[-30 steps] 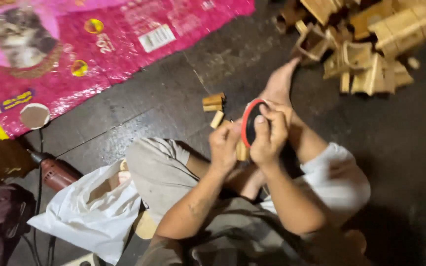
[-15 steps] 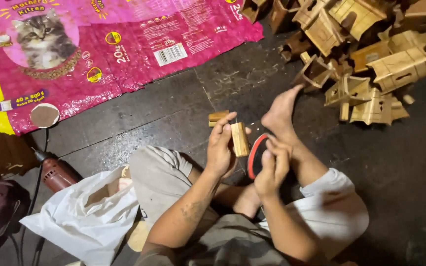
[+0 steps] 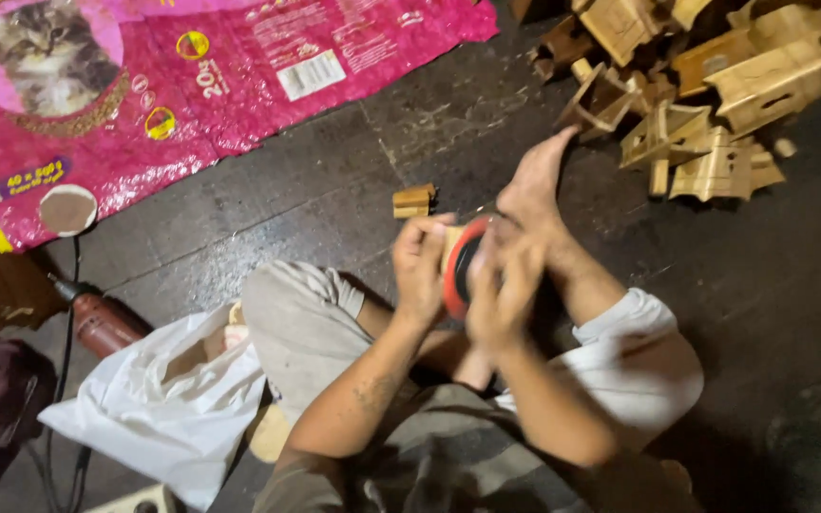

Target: The person sits on the floor and sands small wooden pieces using a handheld sanding disc. They handle the pieces one at a time, rubbing the sanding disc against the surfaces and edges, then placing the finished pieces on the floor.

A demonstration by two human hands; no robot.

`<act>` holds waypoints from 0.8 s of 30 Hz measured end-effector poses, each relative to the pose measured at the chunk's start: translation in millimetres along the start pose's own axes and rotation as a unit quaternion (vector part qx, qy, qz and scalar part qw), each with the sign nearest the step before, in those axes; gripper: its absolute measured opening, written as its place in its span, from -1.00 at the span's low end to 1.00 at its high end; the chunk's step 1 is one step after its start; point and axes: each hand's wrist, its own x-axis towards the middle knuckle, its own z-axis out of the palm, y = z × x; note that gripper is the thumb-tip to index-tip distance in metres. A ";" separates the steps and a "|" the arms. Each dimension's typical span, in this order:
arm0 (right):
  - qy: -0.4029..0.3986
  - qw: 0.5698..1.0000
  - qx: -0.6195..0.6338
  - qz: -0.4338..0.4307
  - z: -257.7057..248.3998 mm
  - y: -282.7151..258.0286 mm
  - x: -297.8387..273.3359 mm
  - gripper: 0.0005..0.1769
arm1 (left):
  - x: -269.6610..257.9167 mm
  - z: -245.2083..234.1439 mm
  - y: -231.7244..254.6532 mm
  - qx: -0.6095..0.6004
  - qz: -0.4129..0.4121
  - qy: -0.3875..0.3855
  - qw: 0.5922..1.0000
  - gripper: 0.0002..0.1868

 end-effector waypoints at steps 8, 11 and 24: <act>0.039 0.999 0.019 0.016 -9.2 6.9 -2.9 -0.74 | -24.0 16.6 4.7 0.024 -0.015 -0.031 0.999 -0.74; 0.035 0.999 0.027 0.020 -4.7 1.2 -31.6 -0.73 | -8.4 11.4 2.2 0.004 -0.009 -0.045 0.999 -0.67; 0.019 1.000 0.014 -0.019 1.5 3.7 20.9 -0.72 | -26.1 9.8 22.3 0.177 0.020 -0.047 0.983 -0.65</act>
